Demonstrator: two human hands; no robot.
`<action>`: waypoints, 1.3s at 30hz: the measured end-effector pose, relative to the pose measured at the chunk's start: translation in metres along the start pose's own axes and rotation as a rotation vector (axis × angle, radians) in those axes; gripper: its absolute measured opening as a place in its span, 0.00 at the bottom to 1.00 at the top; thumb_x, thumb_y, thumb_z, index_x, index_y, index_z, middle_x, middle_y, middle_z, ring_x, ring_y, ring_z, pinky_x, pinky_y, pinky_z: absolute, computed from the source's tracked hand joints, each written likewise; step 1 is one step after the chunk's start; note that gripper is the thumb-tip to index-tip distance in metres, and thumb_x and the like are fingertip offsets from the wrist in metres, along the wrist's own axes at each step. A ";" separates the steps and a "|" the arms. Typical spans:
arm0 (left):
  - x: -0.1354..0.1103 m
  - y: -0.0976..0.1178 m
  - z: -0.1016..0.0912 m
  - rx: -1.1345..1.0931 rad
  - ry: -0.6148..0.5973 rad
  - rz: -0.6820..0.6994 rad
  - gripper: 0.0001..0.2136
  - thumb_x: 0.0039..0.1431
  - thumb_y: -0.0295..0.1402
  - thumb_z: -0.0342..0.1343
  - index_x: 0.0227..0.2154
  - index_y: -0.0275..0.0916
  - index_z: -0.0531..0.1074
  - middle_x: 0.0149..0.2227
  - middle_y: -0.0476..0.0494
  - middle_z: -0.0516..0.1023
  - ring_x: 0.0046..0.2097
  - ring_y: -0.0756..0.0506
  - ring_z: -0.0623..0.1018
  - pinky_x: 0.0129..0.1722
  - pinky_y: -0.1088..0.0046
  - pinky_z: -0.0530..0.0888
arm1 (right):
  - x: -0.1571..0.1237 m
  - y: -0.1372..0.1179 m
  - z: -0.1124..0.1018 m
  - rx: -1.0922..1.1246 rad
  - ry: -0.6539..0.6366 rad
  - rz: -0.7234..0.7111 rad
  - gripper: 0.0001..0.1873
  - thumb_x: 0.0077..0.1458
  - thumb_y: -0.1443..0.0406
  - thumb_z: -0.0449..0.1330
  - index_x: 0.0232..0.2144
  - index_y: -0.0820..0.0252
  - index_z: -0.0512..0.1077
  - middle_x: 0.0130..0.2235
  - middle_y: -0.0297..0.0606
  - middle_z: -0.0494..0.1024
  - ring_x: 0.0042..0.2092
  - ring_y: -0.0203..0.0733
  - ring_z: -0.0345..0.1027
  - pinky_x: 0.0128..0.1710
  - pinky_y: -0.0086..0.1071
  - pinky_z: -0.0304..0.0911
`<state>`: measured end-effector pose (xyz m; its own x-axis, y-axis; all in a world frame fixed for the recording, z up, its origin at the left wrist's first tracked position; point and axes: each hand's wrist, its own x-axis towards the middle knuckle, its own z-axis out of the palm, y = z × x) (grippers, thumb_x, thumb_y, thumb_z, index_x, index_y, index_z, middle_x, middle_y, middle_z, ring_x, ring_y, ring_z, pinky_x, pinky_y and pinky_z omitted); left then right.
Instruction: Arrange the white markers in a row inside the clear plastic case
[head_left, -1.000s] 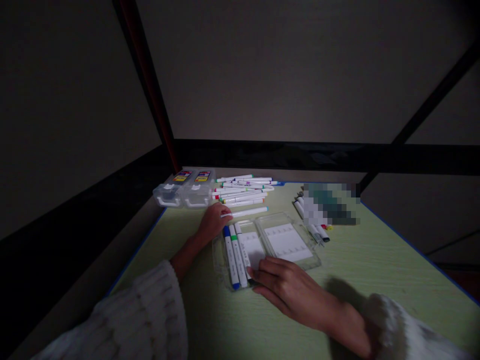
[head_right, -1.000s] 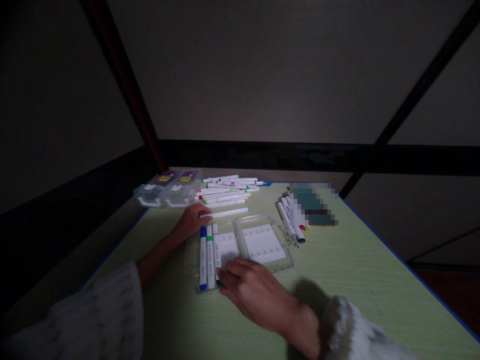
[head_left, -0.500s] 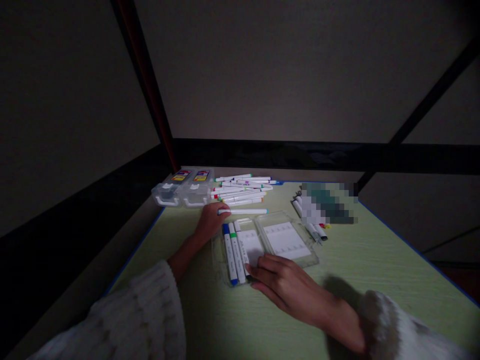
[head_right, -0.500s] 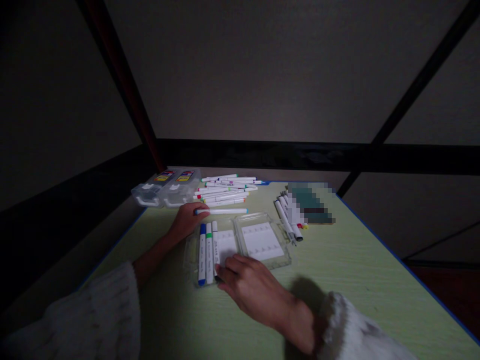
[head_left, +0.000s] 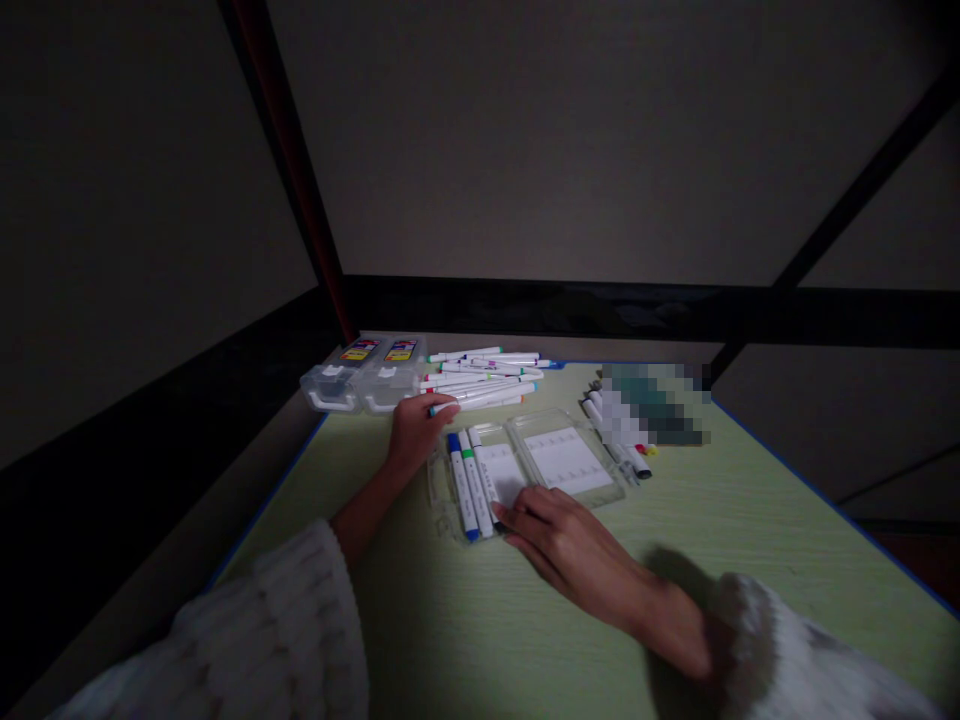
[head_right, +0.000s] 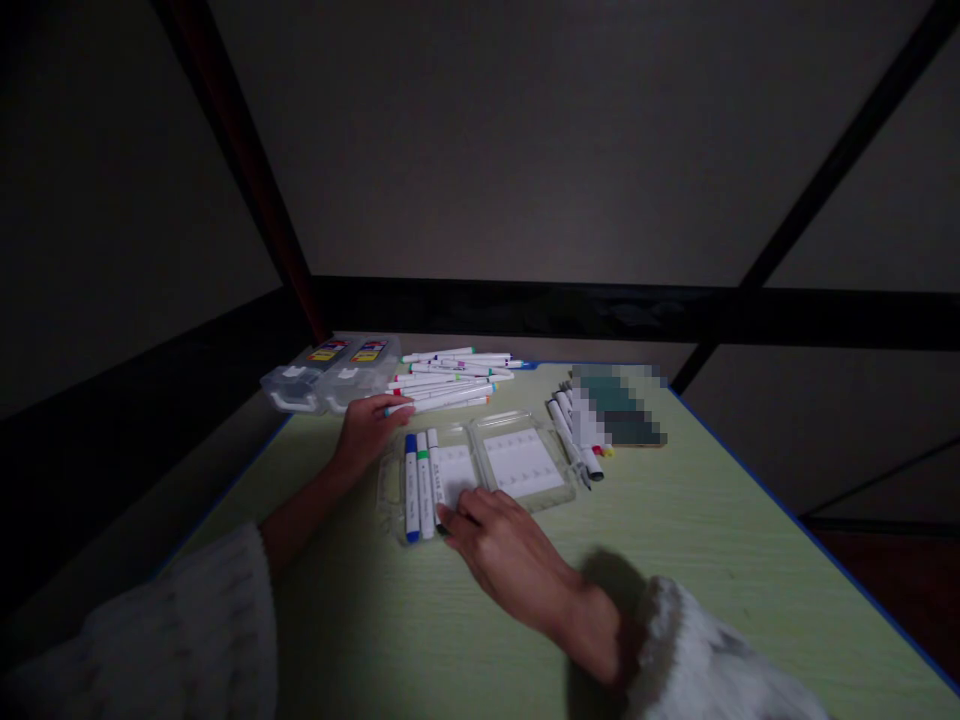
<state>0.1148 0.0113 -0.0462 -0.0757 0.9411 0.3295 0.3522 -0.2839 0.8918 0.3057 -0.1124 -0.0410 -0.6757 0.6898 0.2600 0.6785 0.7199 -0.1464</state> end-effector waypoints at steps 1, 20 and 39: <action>0.000 0.000 0.001 -0.019 -0.002 -0.013 0.07 0.40 0.31 0.57 0.25 0.34 0.75 0.21 0.49 0.76 0.24 0.50 0.74 0.26 0.76 0.70 | 0.000 0.000 0.000 0.006 -0.006 0.003 0.13 0.58 0.67 0.49 0.43 0.65 0.68 0.33 0.42 0.69 0.35 0.42 0.62 0.34 0.35 0.61; -0.011 0.012 0.000 -0.079 -0.158 -0.022 0.05 0.41 0.30 0.58 0.24 0.36 0.75 0.21 0.50 0.77 0.25 0.49 0.74 0.27 0.75 0.72 | -0.007 0.016 -0.002 0.126 0.204 0.081 0.14 0.57 0.68 0.46 0.45 0.62 0.65 0.36 0.42 0.68 0.39 0.45 0.61 0.37 0.41 0.62; -0.016 0.014 0.003 -0.067 -0.356 0.010 0.08 0.42 0.31 0.56 0.26 0.35 0.76 0.21 0.48 0.76 0.24 0.50 0.73 0.24 0.76 0.69 | -0.005 0.045 -0.004 0.592 0.684 0.556 0.16 0.56 0.59 0.49 0.43 0.59 0.66 0.37 0.41 0.70 0.33 0.39 0.64 0.29 0.32 0.61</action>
<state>0.1235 -0.0074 -0.0401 0.2615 0.9398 0.2199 0.2884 -0.2935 0.9114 0.3410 -0.0840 -0.0449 0.1169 0.8757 0.4684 0.4693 0.3670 -0.8032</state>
